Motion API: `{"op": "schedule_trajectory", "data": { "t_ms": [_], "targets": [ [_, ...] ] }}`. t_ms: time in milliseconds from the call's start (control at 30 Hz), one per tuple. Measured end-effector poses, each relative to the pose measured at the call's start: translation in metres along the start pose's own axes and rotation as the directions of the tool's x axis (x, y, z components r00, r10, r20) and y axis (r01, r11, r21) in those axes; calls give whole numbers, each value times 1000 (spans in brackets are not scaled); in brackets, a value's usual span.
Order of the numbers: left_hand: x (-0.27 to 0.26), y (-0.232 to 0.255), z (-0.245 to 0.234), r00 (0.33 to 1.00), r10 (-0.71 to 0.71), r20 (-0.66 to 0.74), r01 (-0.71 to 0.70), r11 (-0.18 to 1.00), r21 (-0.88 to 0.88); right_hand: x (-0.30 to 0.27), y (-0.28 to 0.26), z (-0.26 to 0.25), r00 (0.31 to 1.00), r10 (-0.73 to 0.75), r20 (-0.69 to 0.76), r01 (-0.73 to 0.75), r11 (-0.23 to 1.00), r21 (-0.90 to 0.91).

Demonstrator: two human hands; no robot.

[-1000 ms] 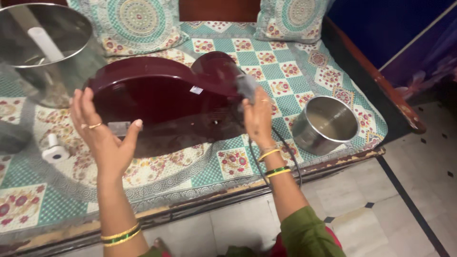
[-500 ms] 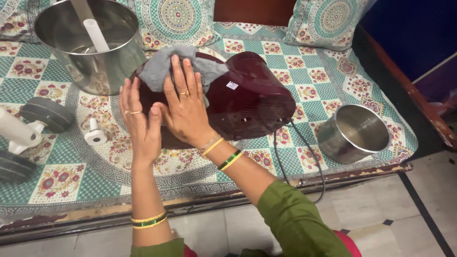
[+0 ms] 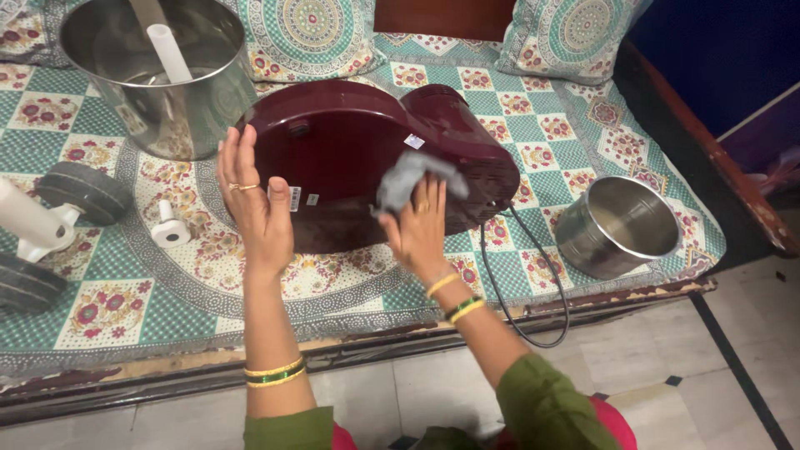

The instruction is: The person wipes the base of a maroon wet grinder with a grey cloth, turning it over to clean the bottom, sides, and crevices. They then rinse the cloth in a small bowl of water and continue wiping the appliance.

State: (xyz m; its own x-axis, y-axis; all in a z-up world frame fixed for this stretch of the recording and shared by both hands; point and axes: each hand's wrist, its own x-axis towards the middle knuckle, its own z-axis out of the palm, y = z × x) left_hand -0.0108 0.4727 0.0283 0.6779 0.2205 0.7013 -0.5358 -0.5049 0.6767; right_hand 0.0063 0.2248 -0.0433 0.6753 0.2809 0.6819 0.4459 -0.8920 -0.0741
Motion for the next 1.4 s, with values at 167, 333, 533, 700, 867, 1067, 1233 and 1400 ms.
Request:
{"op": "schedule_trajectory", "data": {
  "t_ms": [167,333,533,700,867,1067,1233,1400],
  "targets": [
    [0,2,-1,1000,-17,-1,16,1000,-20,97,-33,-3,994,-82,-73,80,996,-32],
    [1,-2,-2,1000,-18,-11,17,997,-75,96,-101,59,977,-54,-207,48,998,-37],
    [0,-5,-8,999,-52,7,52,979,-197,27,-118,125,857,-392,336,411,912,17],
    [6,-5,-15,998,-46,42,56,954,-296,-3,-78,96,767,-568,298,531,823,203],
    [4,-5,-10,996,-79,28,84,949,-304,55,-27,8,879,-148,453,266,941,-209],
    [1,-4,-3,996,-90,-1,87,962,-260,137,-22,-52,963,-225,-147,239,968,83],
    [1,-9,-4,996,-86,-22,76,951,-299,198,-57,-74,865,-472,170,429,872,235],
    [-3,-14,3,989,-102,-103,39,870,-492,196,-119,-47,792,-506,340,545,838,-21]
  ]
}}
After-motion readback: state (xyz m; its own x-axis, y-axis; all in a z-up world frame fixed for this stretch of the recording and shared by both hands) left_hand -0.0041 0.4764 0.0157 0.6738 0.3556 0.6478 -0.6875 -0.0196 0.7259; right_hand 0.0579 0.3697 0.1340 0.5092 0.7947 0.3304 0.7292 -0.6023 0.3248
